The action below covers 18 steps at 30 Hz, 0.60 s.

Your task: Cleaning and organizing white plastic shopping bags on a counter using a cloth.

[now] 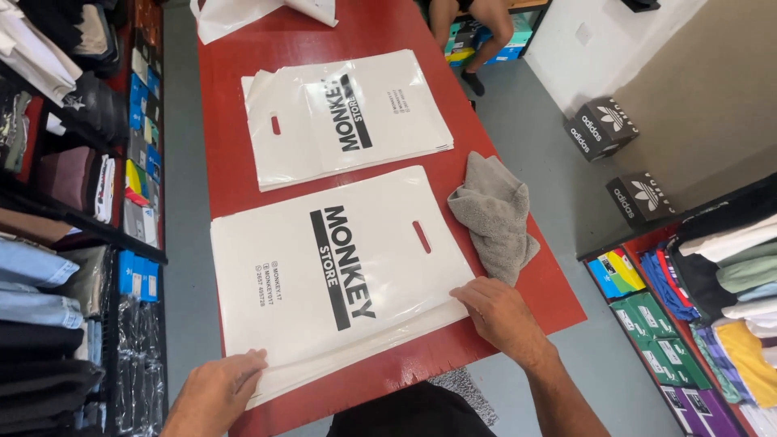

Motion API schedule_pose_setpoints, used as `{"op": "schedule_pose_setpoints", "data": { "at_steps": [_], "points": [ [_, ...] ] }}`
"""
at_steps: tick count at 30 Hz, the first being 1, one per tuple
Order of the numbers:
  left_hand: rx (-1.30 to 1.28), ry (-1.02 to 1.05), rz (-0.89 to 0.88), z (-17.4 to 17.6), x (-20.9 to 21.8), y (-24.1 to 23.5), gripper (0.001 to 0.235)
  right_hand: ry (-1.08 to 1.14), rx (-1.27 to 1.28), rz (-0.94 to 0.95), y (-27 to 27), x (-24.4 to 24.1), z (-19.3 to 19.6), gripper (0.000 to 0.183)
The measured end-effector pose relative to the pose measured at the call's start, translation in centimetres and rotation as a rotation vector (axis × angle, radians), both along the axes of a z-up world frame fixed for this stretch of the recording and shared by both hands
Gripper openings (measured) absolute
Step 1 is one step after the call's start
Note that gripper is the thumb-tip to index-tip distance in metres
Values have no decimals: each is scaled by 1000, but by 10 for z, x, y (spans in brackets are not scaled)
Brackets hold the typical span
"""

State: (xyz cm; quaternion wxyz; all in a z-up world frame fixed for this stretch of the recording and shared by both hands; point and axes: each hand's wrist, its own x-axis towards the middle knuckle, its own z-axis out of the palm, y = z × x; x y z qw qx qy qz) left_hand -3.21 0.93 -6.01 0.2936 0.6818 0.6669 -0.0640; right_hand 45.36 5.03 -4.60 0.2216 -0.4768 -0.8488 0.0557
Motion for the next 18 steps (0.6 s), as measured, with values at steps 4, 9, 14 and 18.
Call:
{"op": "schedule_pose_setpoints", "data": {
  "at_steps": [4,9,14,18],
  "points": [
    [-97,180,-53,-7,-5,1,36,-34,3,11,1,2,-5,34],
    [441,58,-93,-24,-18,-17,31,5,55,-14,2,-1,-3,25],
    [1045,-439,127,41,30,-24,9,138,277,-123,-5,-25,13,39],
    [1041,-444,265,67,56,-33,7,314,472,-133,-21,-57,18,28]
  ]
}}
